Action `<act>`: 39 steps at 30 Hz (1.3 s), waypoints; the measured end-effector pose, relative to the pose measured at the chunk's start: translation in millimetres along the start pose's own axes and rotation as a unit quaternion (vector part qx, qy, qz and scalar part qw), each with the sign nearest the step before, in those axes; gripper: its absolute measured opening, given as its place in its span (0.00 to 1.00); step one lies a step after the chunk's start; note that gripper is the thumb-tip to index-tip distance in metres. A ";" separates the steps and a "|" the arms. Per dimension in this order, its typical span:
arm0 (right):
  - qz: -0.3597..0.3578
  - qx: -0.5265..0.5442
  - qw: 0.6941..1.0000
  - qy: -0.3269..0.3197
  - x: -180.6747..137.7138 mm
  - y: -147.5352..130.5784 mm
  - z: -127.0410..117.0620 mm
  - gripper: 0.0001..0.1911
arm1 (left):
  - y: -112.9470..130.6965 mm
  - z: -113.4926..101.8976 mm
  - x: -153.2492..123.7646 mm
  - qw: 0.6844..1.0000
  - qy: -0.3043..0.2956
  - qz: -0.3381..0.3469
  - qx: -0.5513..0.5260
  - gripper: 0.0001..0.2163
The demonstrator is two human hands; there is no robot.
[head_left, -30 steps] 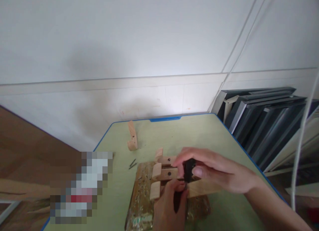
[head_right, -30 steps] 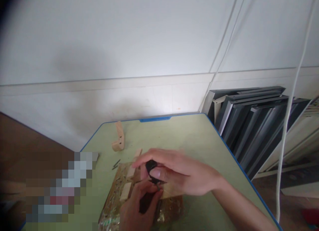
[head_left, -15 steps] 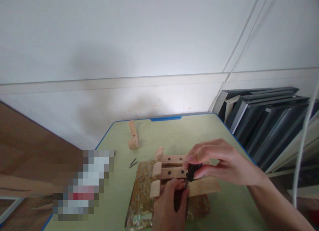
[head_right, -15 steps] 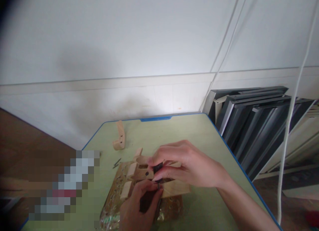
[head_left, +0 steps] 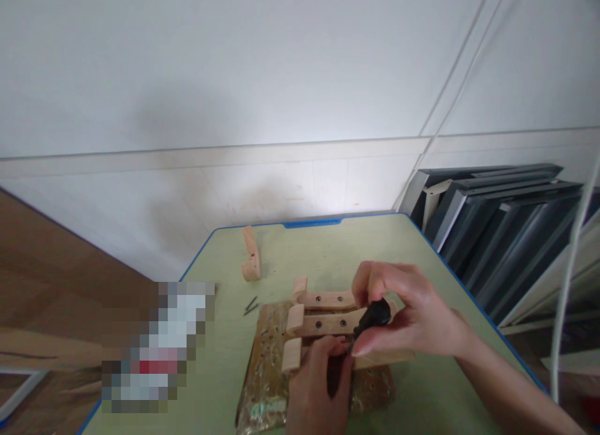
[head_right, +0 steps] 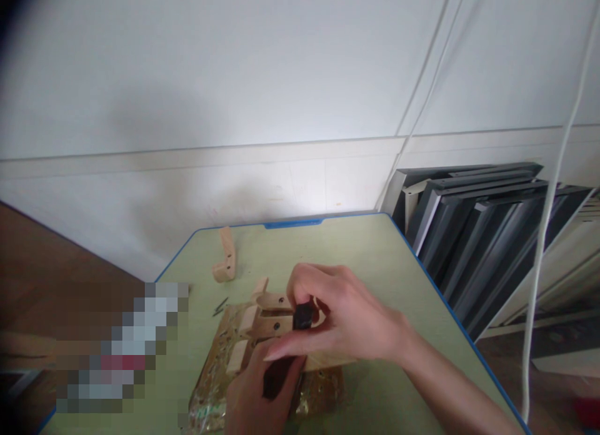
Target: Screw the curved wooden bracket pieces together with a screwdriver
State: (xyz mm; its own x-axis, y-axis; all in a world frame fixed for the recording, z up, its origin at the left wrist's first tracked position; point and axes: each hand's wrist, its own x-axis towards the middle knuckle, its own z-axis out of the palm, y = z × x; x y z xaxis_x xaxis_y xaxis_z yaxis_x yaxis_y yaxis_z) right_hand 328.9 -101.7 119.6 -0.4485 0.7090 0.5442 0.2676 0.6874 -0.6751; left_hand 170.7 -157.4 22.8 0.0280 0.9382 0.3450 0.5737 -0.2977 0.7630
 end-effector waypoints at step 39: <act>0.195 0.465 0.846 0.173 -8.0 -33.3 58.8 0.22 | 4.2 -9.0 2.2 0.991 -0.082 -0.080 -0.074 0.06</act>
State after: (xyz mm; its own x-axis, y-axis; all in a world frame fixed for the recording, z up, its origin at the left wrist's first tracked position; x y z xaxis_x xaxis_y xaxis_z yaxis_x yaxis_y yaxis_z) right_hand 273.5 -139.5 108.3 -0.1608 0.9676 0.1948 -0.5208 0.0845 -0.8495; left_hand 165.8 -158.1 31.7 0.0863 0.9880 0.1279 0.4556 -0.1533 0.8769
